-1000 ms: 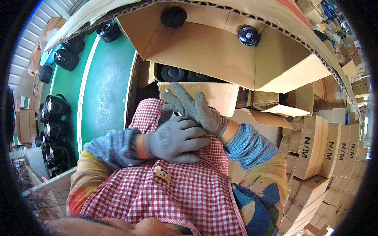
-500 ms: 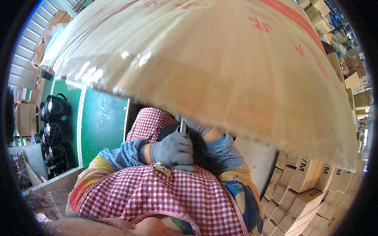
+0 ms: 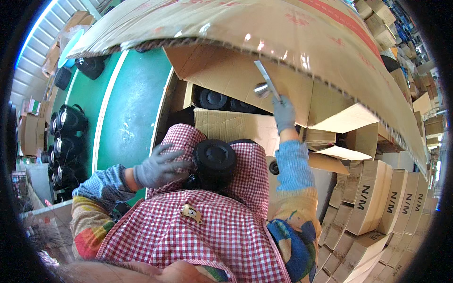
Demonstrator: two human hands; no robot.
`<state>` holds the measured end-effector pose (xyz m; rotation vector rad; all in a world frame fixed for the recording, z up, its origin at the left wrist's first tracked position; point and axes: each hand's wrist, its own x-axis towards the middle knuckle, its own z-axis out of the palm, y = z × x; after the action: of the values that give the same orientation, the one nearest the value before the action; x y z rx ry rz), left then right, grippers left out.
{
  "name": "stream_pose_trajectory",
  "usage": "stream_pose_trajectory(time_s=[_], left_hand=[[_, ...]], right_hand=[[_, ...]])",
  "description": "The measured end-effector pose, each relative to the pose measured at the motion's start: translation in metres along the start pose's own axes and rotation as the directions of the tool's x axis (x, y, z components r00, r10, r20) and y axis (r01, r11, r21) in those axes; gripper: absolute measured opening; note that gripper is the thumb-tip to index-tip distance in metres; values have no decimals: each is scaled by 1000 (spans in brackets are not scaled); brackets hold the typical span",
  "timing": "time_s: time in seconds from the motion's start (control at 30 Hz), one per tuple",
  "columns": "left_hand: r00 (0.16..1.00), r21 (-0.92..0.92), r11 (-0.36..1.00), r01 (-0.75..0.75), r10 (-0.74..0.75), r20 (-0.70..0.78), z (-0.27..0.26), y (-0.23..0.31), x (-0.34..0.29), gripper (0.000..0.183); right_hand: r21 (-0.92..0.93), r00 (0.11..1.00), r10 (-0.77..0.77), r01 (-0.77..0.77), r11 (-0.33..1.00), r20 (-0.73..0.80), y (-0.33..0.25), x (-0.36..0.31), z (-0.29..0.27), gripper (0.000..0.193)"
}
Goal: The person assembles black kettles by inserting a metal component into the base, pressing it in, and placing the finished unit on a green workbench. The person repeats this process for multiple kettles, handling each one individually.
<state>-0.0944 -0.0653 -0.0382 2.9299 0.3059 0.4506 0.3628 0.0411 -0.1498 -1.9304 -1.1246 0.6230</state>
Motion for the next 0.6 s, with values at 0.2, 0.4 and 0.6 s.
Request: stream_pose_trajectory(time_s=[0.2, 0.4, 0.6], left_hand=[[972, 9, 991, -130, 126, 199, 59, 20, -10, 44], [901, -179, 883, 434, -428, 72, 15, -17, -35, 12], [156, -993, 73, 98, -986, -57, -50, -110, -138, 52]], right_hand=[[-405, 955, 81, -197, 893, -286, 43, 66, 16, 35], [-479, 846, -532, 451, 753, -39, 23, 40, 2, 41], [46, 873, -374, 379, 924, 315, -20, -87, -1, 35]])
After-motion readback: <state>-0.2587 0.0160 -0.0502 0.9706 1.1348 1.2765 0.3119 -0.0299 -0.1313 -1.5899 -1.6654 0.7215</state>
